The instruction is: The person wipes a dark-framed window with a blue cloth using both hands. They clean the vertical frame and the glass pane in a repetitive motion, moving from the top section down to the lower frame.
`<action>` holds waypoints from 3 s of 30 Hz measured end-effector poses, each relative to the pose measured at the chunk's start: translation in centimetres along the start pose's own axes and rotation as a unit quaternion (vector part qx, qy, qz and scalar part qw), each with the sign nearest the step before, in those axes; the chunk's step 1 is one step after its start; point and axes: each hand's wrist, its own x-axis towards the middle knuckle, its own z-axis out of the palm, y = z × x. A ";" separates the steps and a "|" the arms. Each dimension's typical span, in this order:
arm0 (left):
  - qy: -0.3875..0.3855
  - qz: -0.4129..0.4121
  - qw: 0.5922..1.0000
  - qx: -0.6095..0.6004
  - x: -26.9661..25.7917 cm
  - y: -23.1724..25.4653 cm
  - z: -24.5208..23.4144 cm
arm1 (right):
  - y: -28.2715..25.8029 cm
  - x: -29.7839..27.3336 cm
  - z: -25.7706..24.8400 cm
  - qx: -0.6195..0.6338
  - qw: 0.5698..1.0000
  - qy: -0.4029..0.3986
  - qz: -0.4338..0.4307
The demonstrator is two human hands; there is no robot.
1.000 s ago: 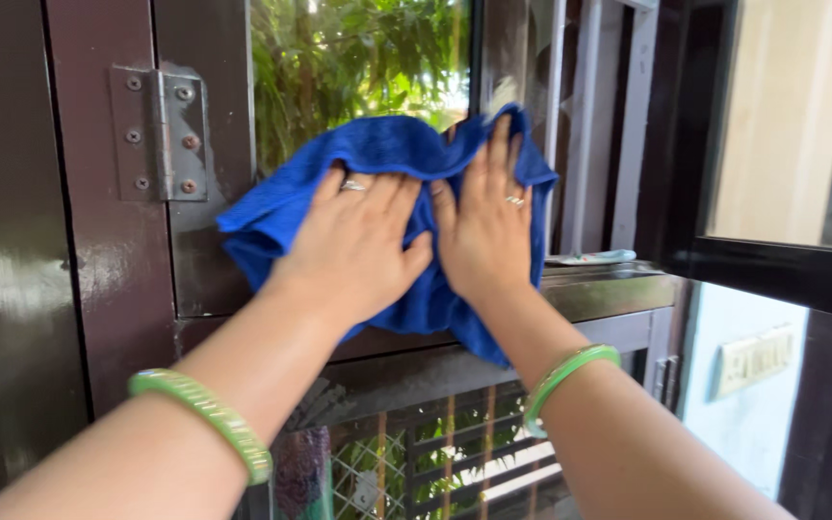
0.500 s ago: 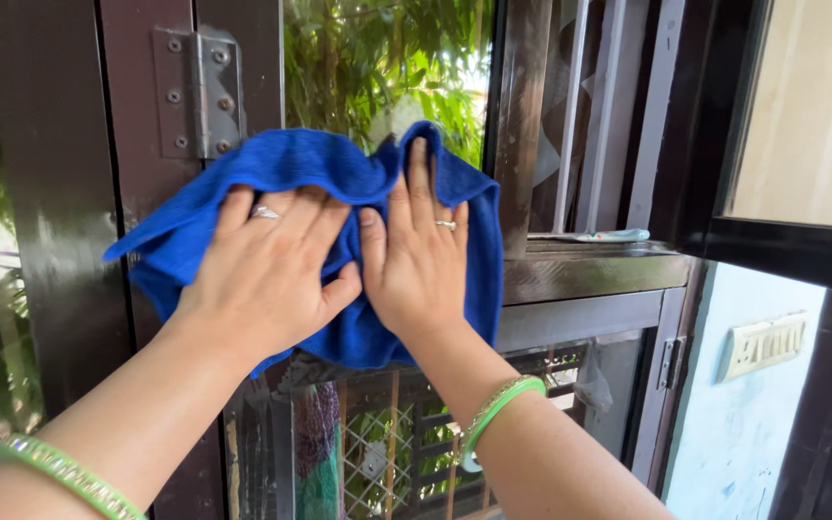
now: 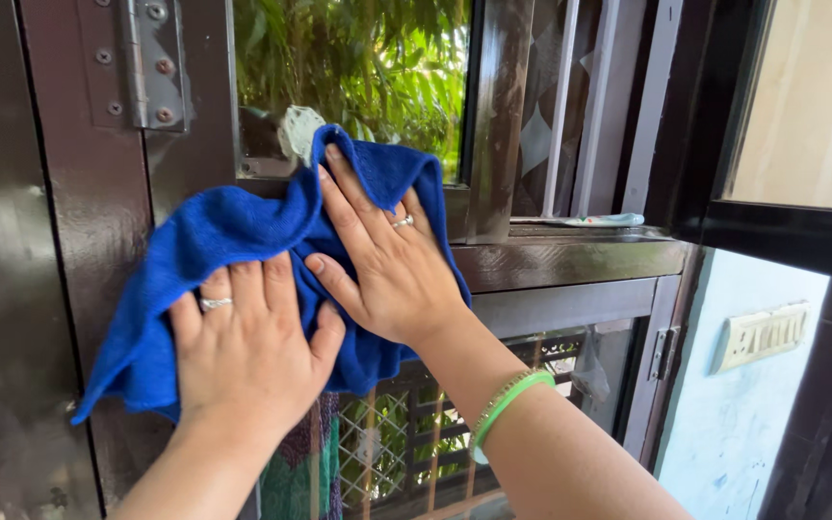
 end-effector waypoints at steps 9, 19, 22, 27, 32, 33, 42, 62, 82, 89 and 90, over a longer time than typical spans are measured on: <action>-0.046 0.030 0.997 -0.052 0.8 4.3 1.4 | 3.6 -3.0 -0.9 -0.018 0.998 -0.033 0.051; -0.130 0.151 0.971 -0.131 2.0 9.5 4.2 | 7.9 -9.6 -0.9 -0.065 0.980 0.001 0.189; -0.011 0.205 0.972 -0.113 1.7 9.3 4.8 | 7.7 -11.0 0.2 -0.094 0.958 0.048 0.268; -0.030 0.269 0.952 -0.144 -0.4 6.9 4.9 | 6.0 -10.8 2.2 -0.057 0.899 0.113 0.419; -0.035 0.268 0.946 -0.178 -2.8 3.6 5.3 | 1.5 -9.5 4.3 -0.061 0.889 0.125 0.436; -0.032 0.272 0.947 -0.168 -3.2 2.8 5.2 | 0.6 -9.2 4.7 -0.065 0.889 0.121 0.437; -0.021 0.161 0.976 -0.148 -6.0 -4.6 1.4 | -7.6 -5.3 6.0 -0.079 0.929 0.097 0.349; -0.010 0.014 0.997 -0.079 -14.1 -10.6 0.5 | -16.4 -3.3 7.5 -0.005 0.982 0.013 0.190; -0.143 -0.016 0.974 -0.177 -25.6 -8.8 5.0 | -19.2 -24.0 20.8 0.013 0.976 -0.183 0.115; -0.164 -0.021 0.969 -0.185 -27.0 -7.9 4.6 | -19.8 -24.4 21.4 0.016 0.970 -0.205 0.127; -0.167 -0.022 0.968 -0.186 -27.0 -7.9 4.5 | -19.8 -24.5 21.3 0.016 0.970 -0.207 0.127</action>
